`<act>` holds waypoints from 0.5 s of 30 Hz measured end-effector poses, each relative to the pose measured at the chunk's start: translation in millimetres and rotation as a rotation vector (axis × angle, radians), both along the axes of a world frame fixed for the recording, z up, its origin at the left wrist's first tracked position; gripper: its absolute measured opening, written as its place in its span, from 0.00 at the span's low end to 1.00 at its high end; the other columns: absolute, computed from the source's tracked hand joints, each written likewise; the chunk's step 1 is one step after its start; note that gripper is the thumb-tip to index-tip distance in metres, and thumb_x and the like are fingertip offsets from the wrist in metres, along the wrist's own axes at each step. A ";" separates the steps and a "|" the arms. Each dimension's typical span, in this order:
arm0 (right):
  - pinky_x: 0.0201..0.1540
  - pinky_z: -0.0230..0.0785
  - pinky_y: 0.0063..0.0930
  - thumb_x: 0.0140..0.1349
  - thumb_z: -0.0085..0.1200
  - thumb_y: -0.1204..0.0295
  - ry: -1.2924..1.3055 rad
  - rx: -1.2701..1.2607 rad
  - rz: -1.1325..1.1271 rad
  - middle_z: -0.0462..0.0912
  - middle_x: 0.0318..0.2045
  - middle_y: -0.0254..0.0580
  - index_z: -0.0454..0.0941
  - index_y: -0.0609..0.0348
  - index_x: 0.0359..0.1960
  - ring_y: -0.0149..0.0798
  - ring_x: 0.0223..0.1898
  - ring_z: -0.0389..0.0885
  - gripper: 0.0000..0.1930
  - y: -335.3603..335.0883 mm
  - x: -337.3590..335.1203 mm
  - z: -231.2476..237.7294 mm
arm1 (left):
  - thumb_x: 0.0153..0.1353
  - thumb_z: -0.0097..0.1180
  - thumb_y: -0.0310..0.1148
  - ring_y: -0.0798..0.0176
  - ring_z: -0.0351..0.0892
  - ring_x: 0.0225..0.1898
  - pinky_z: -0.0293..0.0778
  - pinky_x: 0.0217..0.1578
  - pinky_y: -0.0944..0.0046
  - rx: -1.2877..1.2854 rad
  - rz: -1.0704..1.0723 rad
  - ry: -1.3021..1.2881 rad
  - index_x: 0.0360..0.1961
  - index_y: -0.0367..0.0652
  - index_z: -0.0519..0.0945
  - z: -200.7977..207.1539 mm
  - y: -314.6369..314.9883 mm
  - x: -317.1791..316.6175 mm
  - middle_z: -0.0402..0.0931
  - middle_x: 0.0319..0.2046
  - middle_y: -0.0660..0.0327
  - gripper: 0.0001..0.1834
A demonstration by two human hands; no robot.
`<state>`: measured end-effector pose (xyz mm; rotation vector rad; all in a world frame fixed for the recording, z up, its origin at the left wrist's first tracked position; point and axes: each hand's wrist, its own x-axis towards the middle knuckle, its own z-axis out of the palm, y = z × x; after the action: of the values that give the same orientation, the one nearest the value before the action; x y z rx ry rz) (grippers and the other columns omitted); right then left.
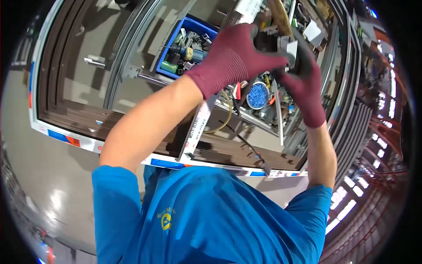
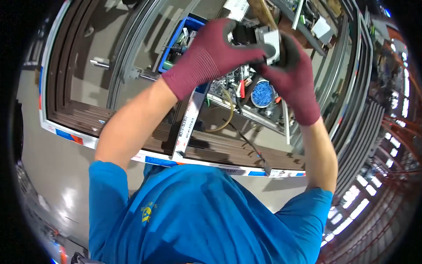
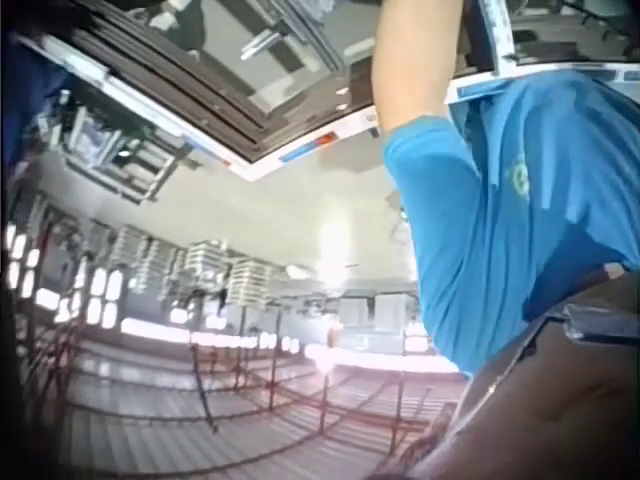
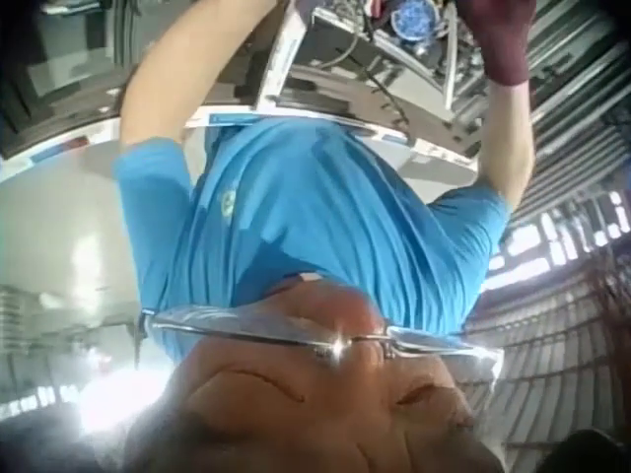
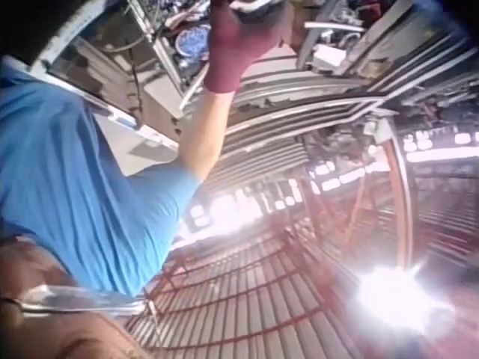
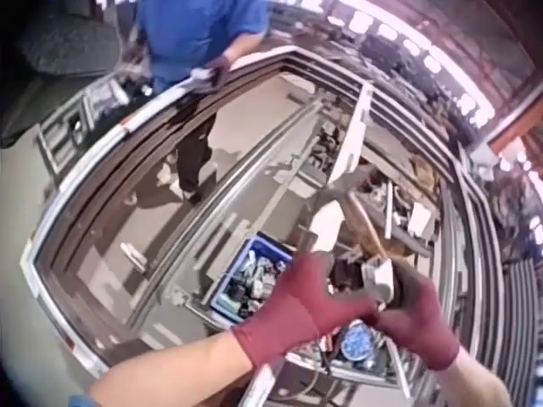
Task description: Assemble a window or door frame by attaching components with an electric drill.
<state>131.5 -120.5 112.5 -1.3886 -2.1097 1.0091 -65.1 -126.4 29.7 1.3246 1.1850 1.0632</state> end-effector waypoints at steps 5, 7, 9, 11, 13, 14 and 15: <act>0.41 0.76 0.24 0.70 0.61 0.65 0.321 -0.209 -0.416 0.85 0.43 0.40 0.72 0.65 0.65 0.27 0.41 0.82 0.26 -90.7 161.6 -39.5 | 0.52 0.70 0.68 0.45 0.88 0.48 0.80 0.54 0.52 -0.117 -0.390 0.425 0.50 0.29 0.82 42.0 -15.8 131.9 0.86 0.45 0.43 0.47; 0.25 0.68 0.22 0.73 0.57 0.66 0.446 -0.266 -0.656 0.80 0.32 0.33 0.74 0.61 0.62 0.26 0.24 0.76 0.20 -114.6 224.2 -90.6 | 0.50 0.71 0.69 0.44 0.87 0.48 0.80 0.53 0.51 -0.121 -0.572 0.539 0.57 0.26 0.78 14.8 -15.8 190.5 0.85 0.47 0.40 0.53; 0.22 0.63 0.23 0.73 0.58 0.62 0.495 -0.523 -0.788 0.75 0.25 0.29 0.78 0.59 0.53 0.26 0.20 0.72 0.15 -118.5 269.6 -118.7 | 0.53 0.69 0.69 0.42 0.85 0.52 0.78 0.55 0.50 -0.126 -0.591 0.575 0.62 0.29 0.75 4.1 -27.0 210.8 0.83 0.50 0.40 0.53; 0.22 0.62 0.22 0.72 0.61 0.54 0.334 -0.729 -0.833 0.77 0.24 0.26 0.81 0.53 0.46 0.25 0.20 0.73 0.15 -117.8 327.5 -164.9 | 0.57 0.70 0.62 0.43 0.82 0.58 0.76 0.58 0.49 0.215 -0.433 0.716 0.63 0.35 0.77 0.8 -45.3 209.8 0.81 0.54 0.42 0.45; 0.22 0.63 0.23 0.69 0.63 0.52 0.264 -0.790 -0.895 0.79 0.23 0.30 0.83 0.55 0.40 0.26 0.20 0.74 0.18 -135.4 403.8 -251.4 | 0.56 0.71 0.59 0.44 0.77 0.62 0.70 0.65 0.47 0.415 -0.331 0.638 0.58 0.36 0.78 -7.6 -73.4 191.6 0.80 0.56 0.46 0.40; 0.27 0.69 0.29 0.66 0.64 0.48 0.133 -0.766 -0.946 0.82 0.26 0.36 0.85 0.58 0.42 0.32 0.23 0.79 0.22 -148.9 455.6 -315.9 | 0.53 0.75 0.53 0.42 0.76 0.62 0.70 0.64 0.45 0.469 -0.297 0.700 0.59 0.37 0.78 -6.0 -84.9 180.2 0.79 0.57 0.46 0.39; 0.31 0.75 0.35 0.64 0.65 0.45 0.003 -0.742 -0.973 0.86 0.28 0.41 0.86 0.62 0.44 0.39 0.27 0.84 0.28 -151.8 483.2 -365.6 | 0.51 0.78 0.48 0.41 0.76 0.62 0.70 0.64 0.44 0.520 -0.249 0.772 0.59 0.38 0.78 -3.2 -98.0 164.6 0.78 0.58 0.47 0.39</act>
<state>614.8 -272.3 -253.1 -2.3589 -0.7584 1.3292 99.5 -224.4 26.5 2.3620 1.2668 0.7022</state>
